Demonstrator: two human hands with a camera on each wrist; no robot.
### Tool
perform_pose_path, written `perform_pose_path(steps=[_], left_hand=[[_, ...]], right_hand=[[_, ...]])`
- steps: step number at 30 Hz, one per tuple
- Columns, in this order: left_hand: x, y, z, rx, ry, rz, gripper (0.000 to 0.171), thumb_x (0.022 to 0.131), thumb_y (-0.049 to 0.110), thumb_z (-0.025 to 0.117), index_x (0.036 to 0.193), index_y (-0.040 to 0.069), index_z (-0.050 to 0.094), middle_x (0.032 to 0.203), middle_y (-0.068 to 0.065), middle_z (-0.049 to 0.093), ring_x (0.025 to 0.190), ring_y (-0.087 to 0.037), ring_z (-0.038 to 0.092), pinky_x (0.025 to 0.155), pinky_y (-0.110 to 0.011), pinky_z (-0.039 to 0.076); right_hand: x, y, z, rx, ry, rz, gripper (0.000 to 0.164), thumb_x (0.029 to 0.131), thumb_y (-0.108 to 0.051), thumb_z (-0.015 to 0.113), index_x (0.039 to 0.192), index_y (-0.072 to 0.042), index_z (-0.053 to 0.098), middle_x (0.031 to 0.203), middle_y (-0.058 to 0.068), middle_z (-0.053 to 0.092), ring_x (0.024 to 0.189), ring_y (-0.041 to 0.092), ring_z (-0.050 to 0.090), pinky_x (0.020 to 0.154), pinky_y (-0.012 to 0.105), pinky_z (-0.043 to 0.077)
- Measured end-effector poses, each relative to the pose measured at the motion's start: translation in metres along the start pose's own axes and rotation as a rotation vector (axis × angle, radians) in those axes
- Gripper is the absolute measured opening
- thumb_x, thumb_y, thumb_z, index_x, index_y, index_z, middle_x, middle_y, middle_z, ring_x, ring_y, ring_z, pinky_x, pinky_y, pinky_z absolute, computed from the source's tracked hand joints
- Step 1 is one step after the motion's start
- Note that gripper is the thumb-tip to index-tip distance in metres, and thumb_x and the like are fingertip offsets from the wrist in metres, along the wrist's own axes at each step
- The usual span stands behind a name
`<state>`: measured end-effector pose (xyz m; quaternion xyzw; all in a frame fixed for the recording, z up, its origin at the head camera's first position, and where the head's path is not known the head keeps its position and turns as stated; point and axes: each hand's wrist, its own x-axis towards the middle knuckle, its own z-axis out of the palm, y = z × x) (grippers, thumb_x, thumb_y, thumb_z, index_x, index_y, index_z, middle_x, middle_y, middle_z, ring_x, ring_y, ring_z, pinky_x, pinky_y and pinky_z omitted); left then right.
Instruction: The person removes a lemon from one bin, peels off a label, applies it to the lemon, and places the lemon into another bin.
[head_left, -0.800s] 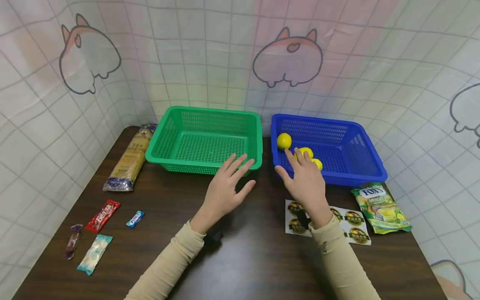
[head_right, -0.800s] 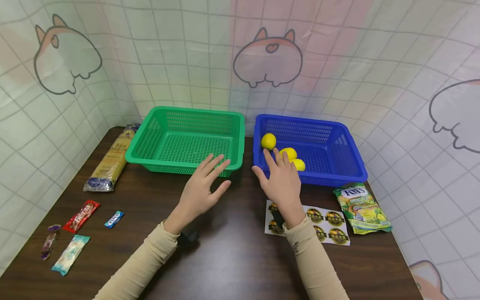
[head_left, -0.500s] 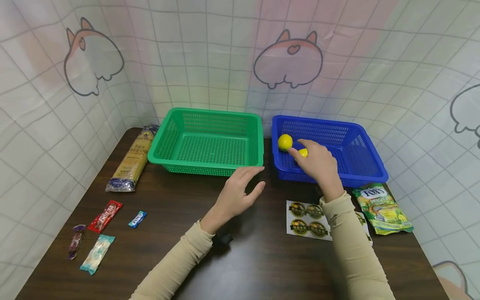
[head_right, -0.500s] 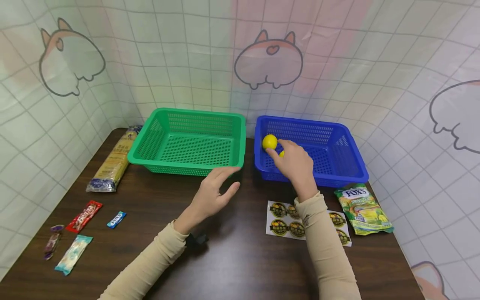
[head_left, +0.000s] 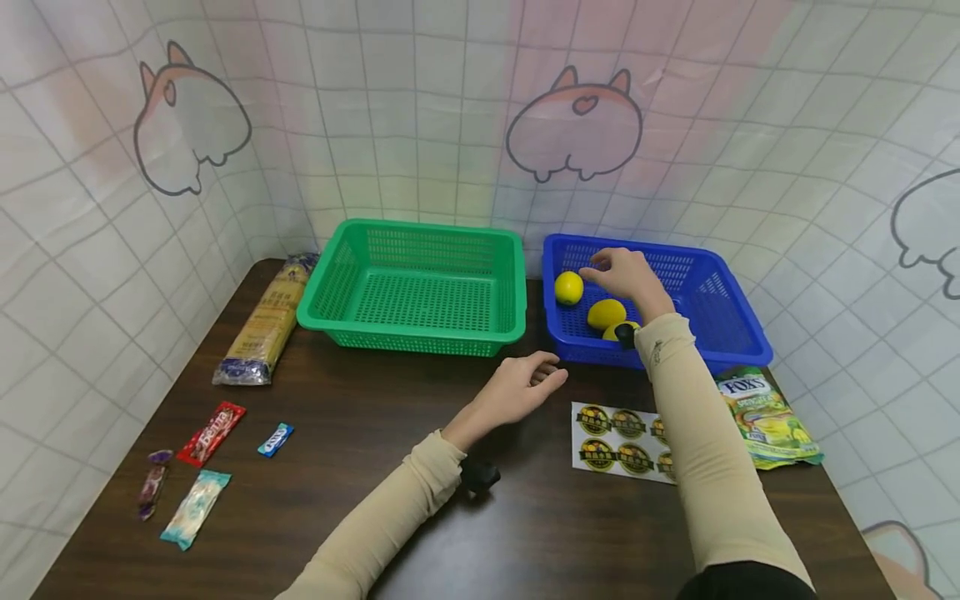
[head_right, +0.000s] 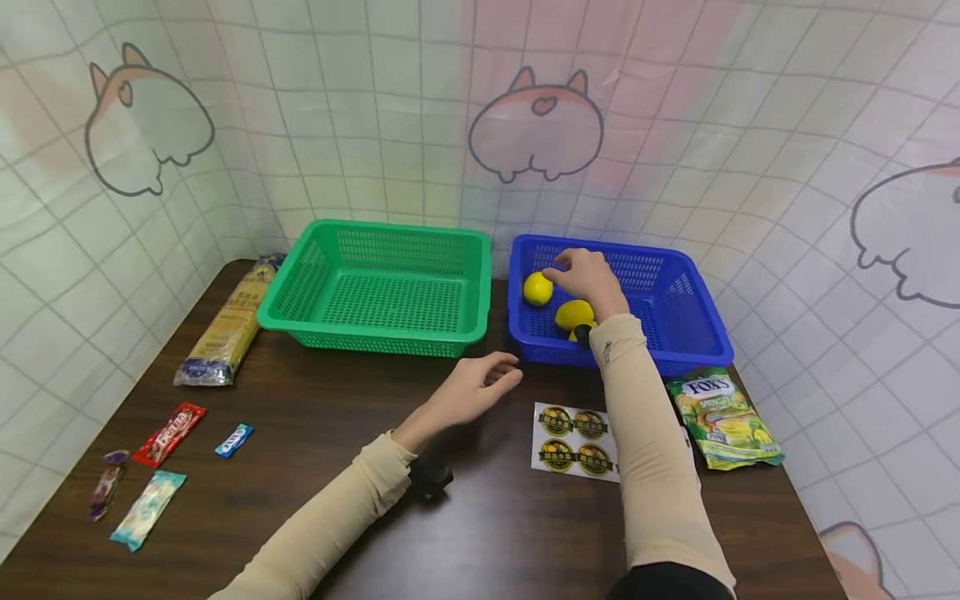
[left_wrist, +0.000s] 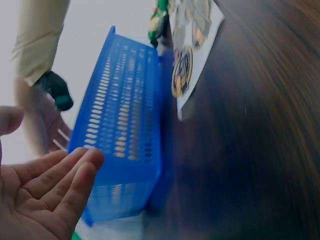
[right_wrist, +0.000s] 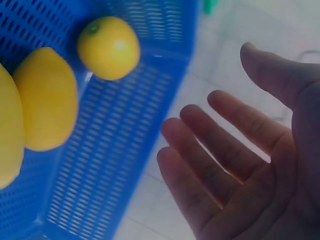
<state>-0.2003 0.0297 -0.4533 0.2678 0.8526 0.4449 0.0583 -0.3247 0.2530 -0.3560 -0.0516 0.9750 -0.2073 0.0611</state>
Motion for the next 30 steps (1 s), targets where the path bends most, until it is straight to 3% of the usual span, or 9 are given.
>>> perform_pose_path(steps=[3,8,13,17,20,24,30], left_hand=[[0.012,-0.003,0.007,-0.091,0.005,-0.077,0.057,0.103,0.053,0.043,0.136,0.009,0.057,0.120,-0.008,0.074,0.105,-0.017,0.072,0.088,-0.028,0.059],[0.034,-0.007,0.019,-0.197,0.125,-0.159,0.052,0.103,0.052,0.043,0.121,0.008,0.064,0.106,-0.008,0.077,0.096,-0.021,0.075,0.080,-0.029,0.060],[0.047,-0.005,0.027,-0.442,0.222,-0.242,0.042,0.105,0.041,0.046,0.108,0.002,0.064,0.099,-0.015,0.078,0.091,-0.025,0.077,0.078,-0.029,0.063],[0.053,-0.005,0.033,-0.580,0.263,-0.270,0.036,0.106,0.033,0.047,0.102,0.000,0.061,0.102,-0.020,0.077,0.089,-0.023,0.077,0.078,-0.028,0.063],[0.054,-0.005,0.036,-0.675,0.279,-0.286,0.031,0.105,0.030,0.049,0.099,0.000,0.058,0.103,-0.024,0.075,0.090,-0.026,0.077,0.079,-0.029,0.063],[0.056,-0.004,0.037,-0.828,0.253,-0.313,0.025,0.106,0.026,0.048,0.099,0.004,0.055,0.108,-0.029,0.072,0.095,-0.031,0.076,0.083,-0.033,0.062],[0.058,-0.003,0.034,-0.881,0.220,-0.343,0.022,0.107,0.025,0.046,0.100,0.006,0.053,0.111,-0.028,0.072,0.097,-0.028,0.076,0.089,-0.036,0.061]], right_hand=[[0.018,0.001,0.004,0.008,-0.044,0.025,0.060,0.101,-0.044,0.052,0.144,-0.003,0.049,0.147,0.024,0.051,0.133,0.043,0.049,0.113,0.061,0.041],[0.039,-0.004,0.013,0.050,-0.120,0.147,0.065,0.101,-0.046,0.051,0.147,0.000,0.044,0.153,0.025,0.043,0.137,0.045,0.045,0.113,0.060,0.041],[0.053,-0.005,0.030,0.082,-0.158,0.274,0.065,0.101,-0.045,0.052,0.141,0.006,0.046,0.132,0.027,0.056,0.107,0.037,0.061,0.089,0.044,0.057],[0.057,-0.003,0.043,0.074,-0.179,0.315,0.063,0.101,-0.042,0.053,0.138,0.008,0.047,0.125,0.027,0.058,0.094,0.031,0.060,0.075,0.037,0.055],[0.059,-0.002,0.051,0.052,-0.175,0.308,0.058,0.100,-0.042,0.054,0.133,0.006,0.052,0.122,0.024,0.061,0.092,0.028,0.062,0.073,0.034,0.054],[0.060,0.000,0.057,0.007,-0.164,0.296,0.053,0.099,-0.043,0.056,0.122,0.005,0.056,0.106,0.019,0.061,0.084,0.026,0.062,0.068,0.030,0.053],[0.062,-0.002,0.062,0.023,-0.141,0.327,0.071,0.097,-0.040,0.060,0.142,0.008,0.035,0.116,0.023,0.060,0.089,0.027,0.061,0.072,0.031,0.055]])
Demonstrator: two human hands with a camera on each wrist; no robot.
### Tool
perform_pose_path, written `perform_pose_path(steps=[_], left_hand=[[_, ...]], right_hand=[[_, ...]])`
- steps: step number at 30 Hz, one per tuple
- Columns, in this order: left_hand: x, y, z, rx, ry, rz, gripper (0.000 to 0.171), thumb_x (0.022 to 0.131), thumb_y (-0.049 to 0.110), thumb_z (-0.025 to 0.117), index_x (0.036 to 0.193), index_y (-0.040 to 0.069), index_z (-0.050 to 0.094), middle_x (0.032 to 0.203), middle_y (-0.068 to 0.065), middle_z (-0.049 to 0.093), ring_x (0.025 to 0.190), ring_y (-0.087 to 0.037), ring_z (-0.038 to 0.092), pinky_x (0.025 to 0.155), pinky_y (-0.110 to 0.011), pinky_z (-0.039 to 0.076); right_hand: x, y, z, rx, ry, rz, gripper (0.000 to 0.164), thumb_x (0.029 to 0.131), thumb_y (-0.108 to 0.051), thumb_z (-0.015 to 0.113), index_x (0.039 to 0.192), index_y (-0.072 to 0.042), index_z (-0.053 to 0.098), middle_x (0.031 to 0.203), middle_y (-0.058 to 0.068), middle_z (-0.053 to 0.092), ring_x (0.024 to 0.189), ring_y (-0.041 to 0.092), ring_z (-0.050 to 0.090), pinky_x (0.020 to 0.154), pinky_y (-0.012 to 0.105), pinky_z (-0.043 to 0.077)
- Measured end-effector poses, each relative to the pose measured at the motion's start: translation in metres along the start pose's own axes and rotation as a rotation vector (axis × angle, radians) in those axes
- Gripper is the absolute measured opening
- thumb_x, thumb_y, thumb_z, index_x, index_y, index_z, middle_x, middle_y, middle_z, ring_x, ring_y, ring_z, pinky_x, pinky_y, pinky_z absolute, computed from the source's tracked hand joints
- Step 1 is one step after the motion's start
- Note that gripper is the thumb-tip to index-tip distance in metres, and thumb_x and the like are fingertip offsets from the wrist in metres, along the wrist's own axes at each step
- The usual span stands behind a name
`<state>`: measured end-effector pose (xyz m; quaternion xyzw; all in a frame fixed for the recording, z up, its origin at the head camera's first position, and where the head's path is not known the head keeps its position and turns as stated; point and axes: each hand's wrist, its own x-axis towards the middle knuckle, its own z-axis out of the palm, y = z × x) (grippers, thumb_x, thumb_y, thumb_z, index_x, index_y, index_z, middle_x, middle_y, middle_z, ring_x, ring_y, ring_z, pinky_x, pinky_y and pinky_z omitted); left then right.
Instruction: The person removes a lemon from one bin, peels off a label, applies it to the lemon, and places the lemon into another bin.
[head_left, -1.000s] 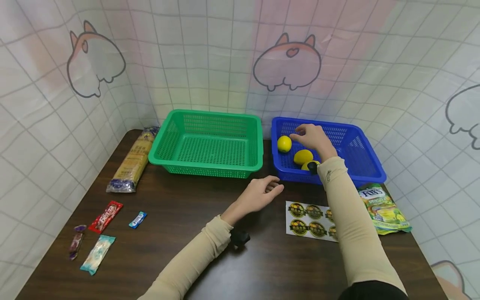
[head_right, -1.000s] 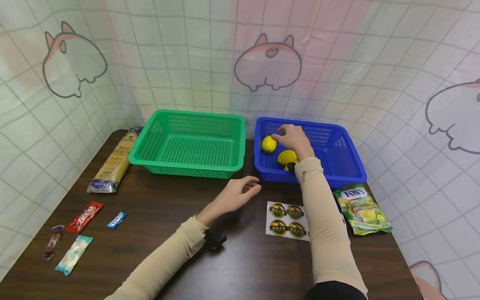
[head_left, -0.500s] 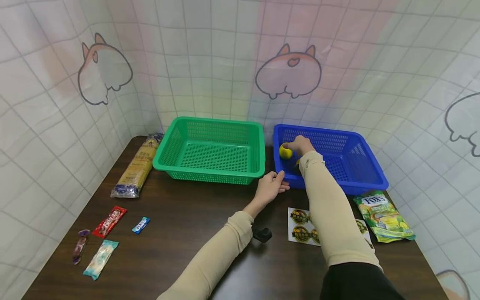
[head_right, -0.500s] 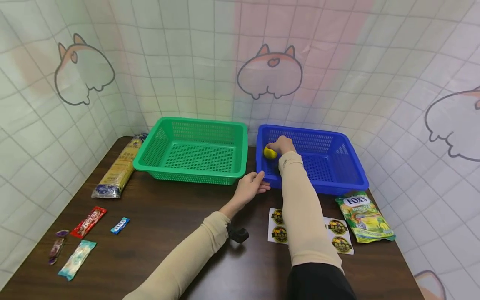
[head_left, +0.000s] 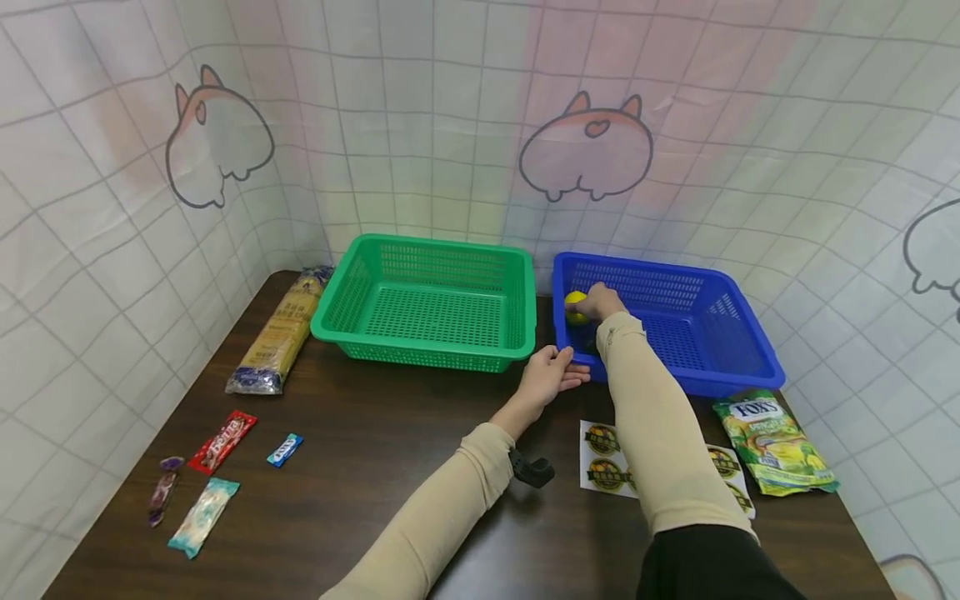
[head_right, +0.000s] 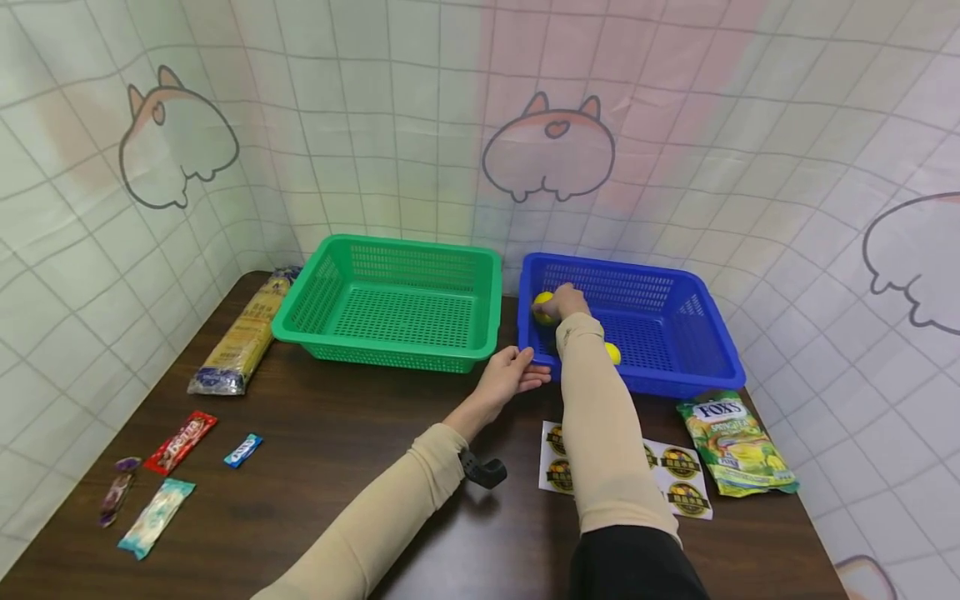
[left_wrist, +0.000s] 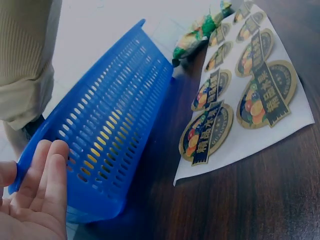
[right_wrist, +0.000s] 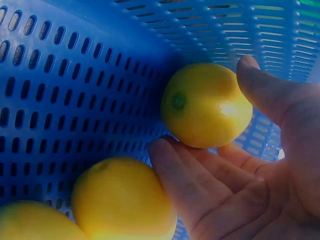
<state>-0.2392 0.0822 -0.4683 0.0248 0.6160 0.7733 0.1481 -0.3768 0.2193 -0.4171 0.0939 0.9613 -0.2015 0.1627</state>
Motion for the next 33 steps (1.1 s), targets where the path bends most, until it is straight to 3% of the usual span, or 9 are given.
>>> perform_pose_path(steps=[3,6,9,14,21,29,33], left_hand=[[0.000,0.001,0.002,-0.012,-0.011,-0.014,0.022,0.107,0.025,0.044,0.103,0.005,0.052,0.113,-0.028,0.071,0.100,-0.029,0.075,0.093,-0.039,0.059],[-0.001,0.002,0.004,-0.021,-0.014,-0.027,0.022,0.108,0.024,0.043,0.105,0.004,0.052,0.113,-0.028,0.071,0.101,-0.030,0.075,0.093,-0.039,0.059],[-0.002,0.002,0.005,-0.034,-0.004,-0.038,0.022,0.107,0.024,0.044,0.107,0.004,0.052,0.113,-0.028,0.072,0.100,-0.028,0.075,0.090,-0.034,0.060],[0.000,0.002,0.004,-0.074,-0.001,-0.073,0.021,0.106,0.023,0.048,0.112,0.003,0.052,0.114,-0.026,0.072,0.098,-0.025,0.075,0.086,-0.028,0.061],[0.002,0.003,-0.004,-0.073,0.004,-0.072,0.021,0.105,0.022,0.049,0.113,0.003,0.051,0.114,-0.025,0.072,0.097,-0.022,0.075,0.087,-0.029,0.061],[0.001,0.004,-0.005,-0.082,-0.001,-0.069,0.018,0.105,0.023,0.050,0.108,0.005,0.051,0.115,-0.024,0.072,0.093,-0.018,0.075,0.087,-0.028,0.061],[-0.004,-0.002,-0.007,-0.088,0.004,-0.068,0.025,0.105,0.027,0.051,0.114,0.004,0.052,0.118,-0.024,0.071,0.095,-0.019,0.075,0.088,-0.029,0.061]], right_hand=[[0.000,0.001,-0.001,-0.002,-0.014,0.010,0.078,0.097,-0.040,0.059,0.149,0.009,0.026,0.123,0.027,0.057,0.089,0.027,0.061,0.072,0.031,0.056],[0.002,0.004,0.001,-0.033,-0.034,-0.005,0.069,0.097,-0.040,0.058,0.142,0.009,0.039,0.117,0.025,0.059,0.083,0.024,0.062,0.066,0.027,0.056],[0.003,0.007,0.000,-0.053,-0.041,-0.031,0.052,0.096,-0.037,0.059,0.124,0.007,0.055,0.104,0.019,0.060,0.078,0.022,0.061,0.061,0.025,0.054],[-0.006,0.005,-0.008,-0.015,0.023,-0.045,0.047,0.095,-0.035,0.059,0.119,0.006,0.056,0.099,0.017,0.057,0.078,0.024,0.058,0.060,0.027,0.051],[-0.032,-0.015,-0.033,-0.029,0.116,-0.140,0.050,0.095,-0.043,0.058,0.115,0.002,0.056,0.093,0.014,0.055,0.079,0.026,0.062,0.061,0.029,0.050],[-0.072,-0.026,-0.050,-0.059,0.254,-0.310,0.046,0.091,-0.042,0.057,0.106,0.001,0.058,0.081,0.012,0.054,0.063,0.021,0.050,0.054,0.027,0.040],[-0.101,-0.028,-0.049,-0.044,0.290,-0.369,0.052,0.088,-0.040,0.057,0.118,0.002,0.058,0.088,0.016,0.062,0.064,0.024,0.055,0.054,0.027,0.044]])
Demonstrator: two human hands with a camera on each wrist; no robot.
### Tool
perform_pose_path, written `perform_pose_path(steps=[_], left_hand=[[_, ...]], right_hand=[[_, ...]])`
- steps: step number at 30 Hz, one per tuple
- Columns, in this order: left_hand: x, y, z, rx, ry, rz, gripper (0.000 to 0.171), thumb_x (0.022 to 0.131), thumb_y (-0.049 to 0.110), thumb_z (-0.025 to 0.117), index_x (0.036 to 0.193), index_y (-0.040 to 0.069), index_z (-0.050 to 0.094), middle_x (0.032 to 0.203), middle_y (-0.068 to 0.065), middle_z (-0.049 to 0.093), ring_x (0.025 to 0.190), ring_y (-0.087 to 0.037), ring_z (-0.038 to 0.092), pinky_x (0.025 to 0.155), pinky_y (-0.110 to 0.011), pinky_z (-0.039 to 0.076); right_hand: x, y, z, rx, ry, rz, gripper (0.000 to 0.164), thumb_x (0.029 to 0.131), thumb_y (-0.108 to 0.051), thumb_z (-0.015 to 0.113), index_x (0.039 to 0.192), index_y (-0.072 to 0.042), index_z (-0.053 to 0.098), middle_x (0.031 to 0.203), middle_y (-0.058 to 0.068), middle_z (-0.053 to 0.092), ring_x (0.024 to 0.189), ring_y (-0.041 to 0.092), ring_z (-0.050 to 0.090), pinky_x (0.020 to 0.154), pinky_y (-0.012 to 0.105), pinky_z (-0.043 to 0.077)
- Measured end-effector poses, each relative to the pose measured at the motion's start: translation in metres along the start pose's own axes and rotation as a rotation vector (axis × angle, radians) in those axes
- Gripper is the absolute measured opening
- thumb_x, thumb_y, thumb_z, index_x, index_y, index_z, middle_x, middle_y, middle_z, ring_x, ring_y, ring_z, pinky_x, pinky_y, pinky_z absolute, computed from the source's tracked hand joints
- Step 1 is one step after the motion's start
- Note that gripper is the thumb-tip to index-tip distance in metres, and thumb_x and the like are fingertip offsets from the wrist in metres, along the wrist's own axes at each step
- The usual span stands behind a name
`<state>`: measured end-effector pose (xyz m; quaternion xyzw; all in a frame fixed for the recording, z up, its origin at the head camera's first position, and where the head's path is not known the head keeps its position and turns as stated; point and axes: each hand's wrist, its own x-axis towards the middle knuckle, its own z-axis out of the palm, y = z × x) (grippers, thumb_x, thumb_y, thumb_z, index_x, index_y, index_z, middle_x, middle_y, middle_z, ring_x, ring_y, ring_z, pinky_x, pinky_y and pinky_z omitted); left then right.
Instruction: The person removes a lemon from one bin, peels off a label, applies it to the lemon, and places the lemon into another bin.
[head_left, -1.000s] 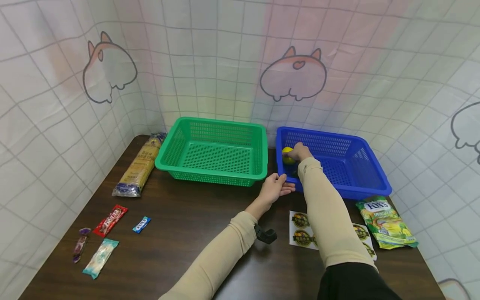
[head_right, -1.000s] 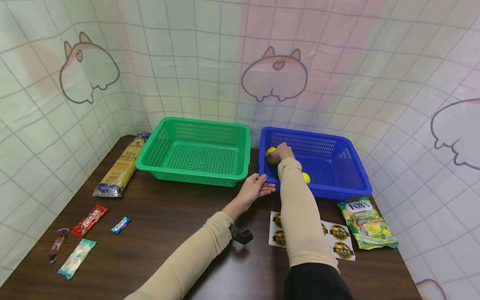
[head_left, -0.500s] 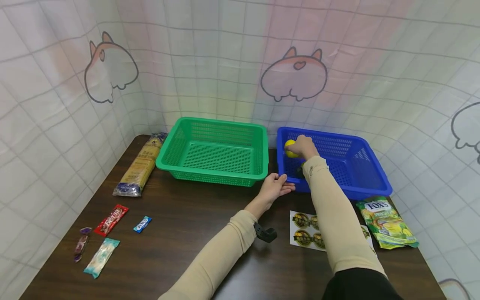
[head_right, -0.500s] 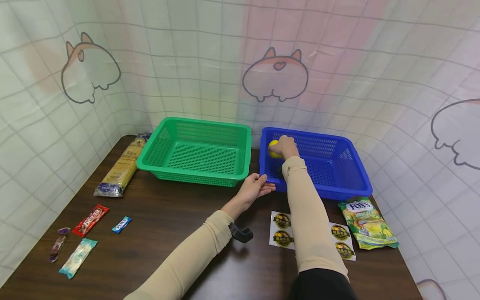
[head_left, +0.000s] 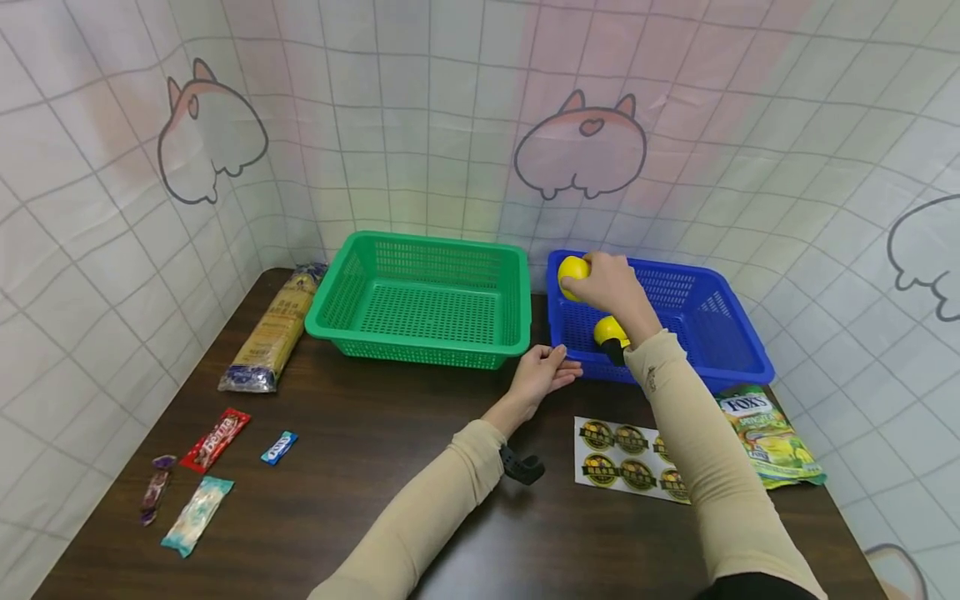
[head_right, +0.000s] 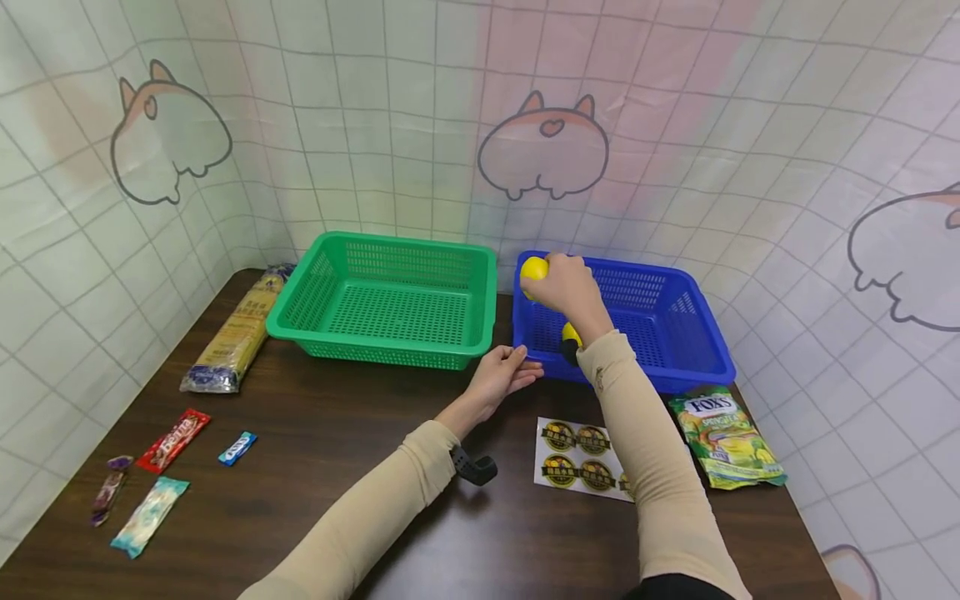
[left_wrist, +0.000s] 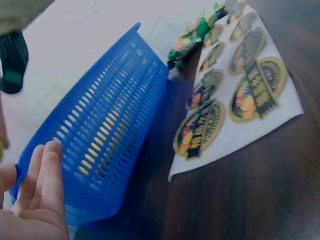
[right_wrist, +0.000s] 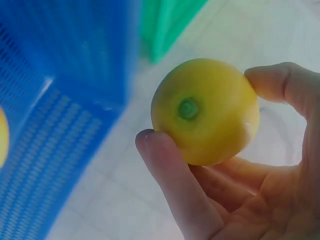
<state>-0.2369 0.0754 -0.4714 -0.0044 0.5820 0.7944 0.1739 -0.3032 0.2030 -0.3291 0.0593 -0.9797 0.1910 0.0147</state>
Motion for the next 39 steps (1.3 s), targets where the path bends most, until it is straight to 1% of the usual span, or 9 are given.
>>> perform_pose_path(steps=[4,6,10,14,20,26,32,36,39], left_hand=[[-0.009,-0.008,-0.009,0.026,0.001,-0.004,0.038,0.105,0.034,0.050,0.120,-0.001,0.053,0.117,-0.023,0.071,0.094,-0.019,0.075,0.087,-0.030,0.061],[-0.018,-0.009,-0.015,0.056,-0.023,0.003,0.047,0.105,0.039,0.048,0.123,-0.004,0.052,0.117,-0.023,0.071,0.096,-0.020,0.075,0.087,-0.030,0.061],[-0.038,-0.006,-0.028,0.093,-0.109,0.029,0.059,0.104,0.049,0.043,0.129,-0.005,0.050,0.123,-0.024,0.068,0.105,-0.024,0.074,0.092,-0.033,0.060],[-0.053,-0.001,-0.041,0.092,-0.187,0.056,0.064,0.104,0.053,0.040,0.137,-0.001,0.048,0.134,-0.025,0.063,0.115,-0.028,0.070,0.097,-0.034,0.058],[-0.068,-0.003,-0.055,0.071,-0.234,0.052,0.059,0.104,0.050,0.043,0.142,0.005,0.047,0.136,-0.022,0.061,0.114,-0.025,0.070,0.100,-0.039,0.056],[-0.074,-0.013,-0.063,0.086,-0.249,0.001,0.051,0.104,0.040,0.049,0.135,0.000,0.052,0.111,-0.004,0.066,0.094,-0.007,0.069,0.097,-0.037,0.058],[-0.076,-0.023,-0.067,0.113,-0.256,-0.033,0.052,0.101,0.040,0.054,0.131,-0.002,0.055,0.109,-0.005,0.066,0.091,-0.009,0.069,0.089,-0.031,0.061],[-0.076,-0.031,-0.069,0.119,-0.260,-0.062,0.055,0.100,0.041,0.055,0.131,-0.004,0.055,0.115,-0.010,0.066,0.093,-0.011,0.069,0.088,-0.031,0.061],[-0.077,-0.036,-0.071,0.129,-0.265,-0.089,0.053,0.100,0.039,0.055,0.130,-0.005,0.056,0.114,-0.010,0.066,0.092,-0.012,0.069,0.088,-0.031,0.061]], right_hand=[[-0.028,-0.010,-0.002,0.015,0.012,-0.066,0.065,0.088,-0.041,0.059,0.137,0.001,0.051,0.106,0.020,0.069,0.070,0.025,0.062,0.059,0.030,0.052],[-0.043,-0.013,-0.001,0.033,0.020,-0.103,0.065,0.088,-0.040,0.060,0.139,0.000,0.050,0.110,0.022,0.070,0.072,0.026,0.065,0.063,0.033,0.056],[-0.072,-0.013,0.009,0.073,0.040,-0.157,0.062,0.089,-0.038,0.064,0.137,-0.002,0.053,0.110,0.021,0.071,0.076,0.026,0.068,0.066,0.036,0.059],[-0.099,-0.013,0.027,0.092,0.039,-0.181,0.062,0.088,-0.039,0.066,0.136,-0.002,0.054,0.106,0.018,0.073,0.077,0.022,0.068,0.064,0.031,0.057],[-0.132,-0.013,0.062,0.160,0.067,-0.214,0.060,0.085,-0.039,0.072,0.131,-0.004,0.058,0.102,0.014,0.074,0.075,0.017,0.066,0.062,0.025,0.054],[-0.151,-0.010,0.092,0.184,0.097,-0.216,0.060,0.082,-0.045,0.078,0.125,-0.008,0.060,0.106,0.009,0.074,0.079,0.014,0.065,0.066,0.023,0.053],[-0.160,0.009,0.095,0.310,-0.082,-0.122,0.058,0.090,-0.048,0.070,0.131,-0.010,0.058,0.114,0.011,0.073,0.096,0.022,0.072,0.080,0.035,0.061],[-0.156,0.041,0.091,0.212,-0.122,-0.059,0.054,0.096,-0.046,0.061,0.133,-0.006,0.060,0.123,0.015,0.070,0.108,0.030,0.070,0.088,0.046,0.059],[-0.154,0.062,0.089,0.087,-0.154,-0.054,0.050,0.095,-0.037,0.066,0.131,-0.002,0.061,0.124,0.019,0.069,0.109,0.035,0.067,0.089,0.050,0.057]])
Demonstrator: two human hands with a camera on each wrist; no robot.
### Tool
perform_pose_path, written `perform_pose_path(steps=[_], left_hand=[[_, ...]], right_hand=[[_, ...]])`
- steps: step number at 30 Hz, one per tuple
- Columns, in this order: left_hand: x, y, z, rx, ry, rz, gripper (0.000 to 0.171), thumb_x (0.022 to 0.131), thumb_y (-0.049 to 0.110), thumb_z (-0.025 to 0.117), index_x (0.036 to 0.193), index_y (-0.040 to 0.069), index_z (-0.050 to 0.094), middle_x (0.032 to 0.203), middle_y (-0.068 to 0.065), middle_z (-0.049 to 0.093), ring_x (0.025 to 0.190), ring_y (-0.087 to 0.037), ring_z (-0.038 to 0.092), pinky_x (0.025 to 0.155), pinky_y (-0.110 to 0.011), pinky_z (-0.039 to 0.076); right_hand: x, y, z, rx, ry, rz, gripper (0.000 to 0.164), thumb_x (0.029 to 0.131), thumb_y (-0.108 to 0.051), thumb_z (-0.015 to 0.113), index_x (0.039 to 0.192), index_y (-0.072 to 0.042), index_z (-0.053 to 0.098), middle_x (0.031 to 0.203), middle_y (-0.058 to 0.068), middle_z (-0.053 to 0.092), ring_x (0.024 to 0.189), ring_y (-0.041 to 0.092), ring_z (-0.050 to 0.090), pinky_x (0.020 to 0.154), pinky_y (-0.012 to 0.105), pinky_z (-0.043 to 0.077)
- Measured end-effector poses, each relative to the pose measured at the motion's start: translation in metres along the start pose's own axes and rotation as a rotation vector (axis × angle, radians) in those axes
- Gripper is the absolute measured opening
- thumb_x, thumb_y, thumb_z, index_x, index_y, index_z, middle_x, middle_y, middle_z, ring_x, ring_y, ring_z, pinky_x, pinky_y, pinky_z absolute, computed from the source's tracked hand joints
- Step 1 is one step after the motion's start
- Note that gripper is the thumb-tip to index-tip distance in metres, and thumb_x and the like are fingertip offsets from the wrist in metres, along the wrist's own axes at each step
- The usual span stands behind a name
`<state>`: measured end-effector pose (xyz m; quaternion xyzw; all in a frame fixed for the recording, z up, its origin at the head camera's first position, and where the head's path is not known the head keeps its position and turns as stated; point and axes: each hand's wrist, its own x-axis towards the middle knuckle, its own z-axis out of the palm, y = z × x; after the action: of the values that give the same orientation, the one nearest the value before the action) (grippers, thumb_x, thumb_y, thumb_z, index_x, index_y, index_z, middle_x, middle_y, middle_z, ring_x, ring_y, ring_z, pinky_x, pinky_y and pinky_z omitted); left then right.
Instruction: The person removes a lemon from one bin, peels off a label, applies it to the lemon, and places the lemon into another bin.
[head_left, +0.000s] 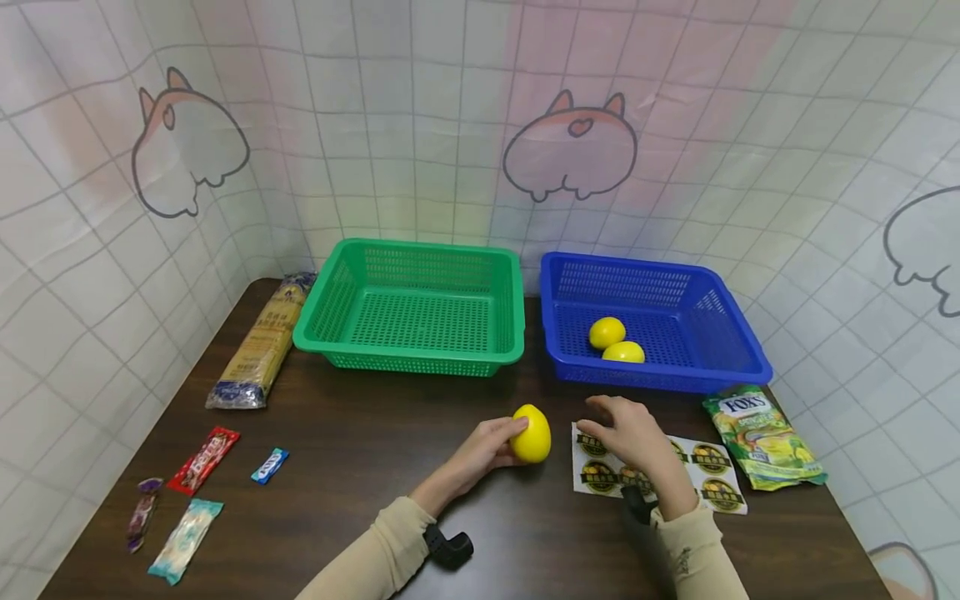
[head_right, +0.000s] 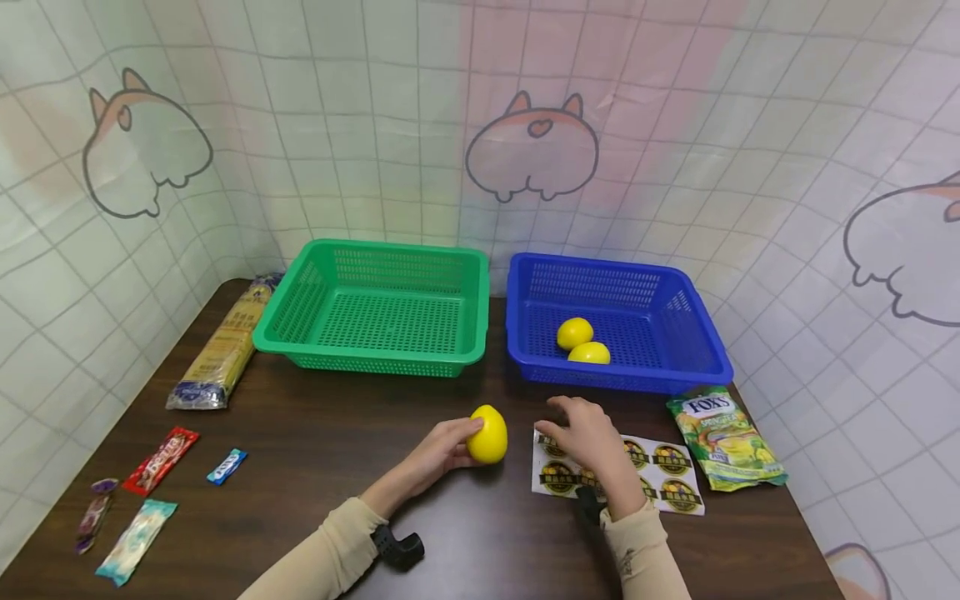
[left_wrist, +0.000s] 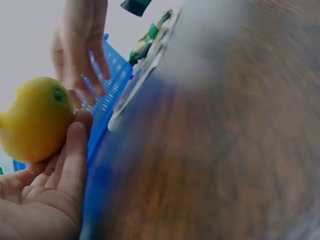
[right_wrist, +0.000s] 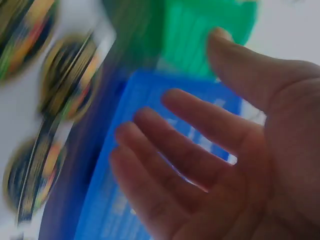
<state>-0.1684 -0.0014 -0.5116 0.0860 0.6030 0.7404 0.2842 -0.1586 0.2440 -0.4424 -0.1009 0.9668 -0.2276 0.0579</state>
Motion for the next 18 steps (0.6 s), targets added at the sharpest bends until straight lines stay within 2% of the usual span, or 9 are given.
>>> perform_pose_path(steps=[3,7,14,18], left_hand=[[0.001,-0.003,0.001,0.001,-0.007,-0.016,0.052,0.101,0.037,0.055,0.129,-0.006,0.057,0.113,-0.011,0.067,0.091,-0.012,0.069,0.087,-0.030,0.061],[0.000,-0.002,0.000,0.005,-0.004,-0.020,0.054,0.100,0.038,0.055,0.129,-0.007,0.056,0.115,-0.013,0.067,0.092,-0.012,0.069,0.087,-0.031,0.061],[0.001,-0.001,0.000,0.016,-0.001,-0.035,0.054,0.100,0.037,0.055,0.132,-0.006,0.056,0.120,-0.016,0.066,0.096,-0.014,0.069,0.089,-0.031,0.061],[0.000,-0.003,0.001,0.015,-0.009,-0.036,0.054,0.100,0.037,0.055,0.132,-0.007,0.055,0.120,-0.017,0.066,0.097,-0.014,0.069,0.091,-0.033,0.060]], right_hand=[[0.000,0.016,-0.003,-0.049,-0.072,-0.001,0.048,0.090,-0.027,0.073,0.129,-0.001,0.063,0.122,0.020,0.068,0.105,0.035,0.067,0.086,0.049,0.057],[0.000,0.027,-0.001,-0.048,-0.134,-0.026,0.044,0.085,-0.021,0.078,0.123,-0.002,0.067,0.117,0.017,0.069,0.099,0.030,0.066,0.081,0.044,0.057],[0.006,0.032,0.004,-0.051,-0.132,-0.028,0.037,0.083,-0.018,0.080,0.115,-0.004,0.069,0.109,0.015,0.067,0.094,0.026,0.064,0.078,0.041,0.056],[0.008,0.032,0.008,-0.064,-0.117,-0.021,0.027,0.083,-0.017,0.080,0.106,-0.007,0.070,0.099,0.010,0.065,0.087,0.021,0.060,0.075,0.038,0.053]])
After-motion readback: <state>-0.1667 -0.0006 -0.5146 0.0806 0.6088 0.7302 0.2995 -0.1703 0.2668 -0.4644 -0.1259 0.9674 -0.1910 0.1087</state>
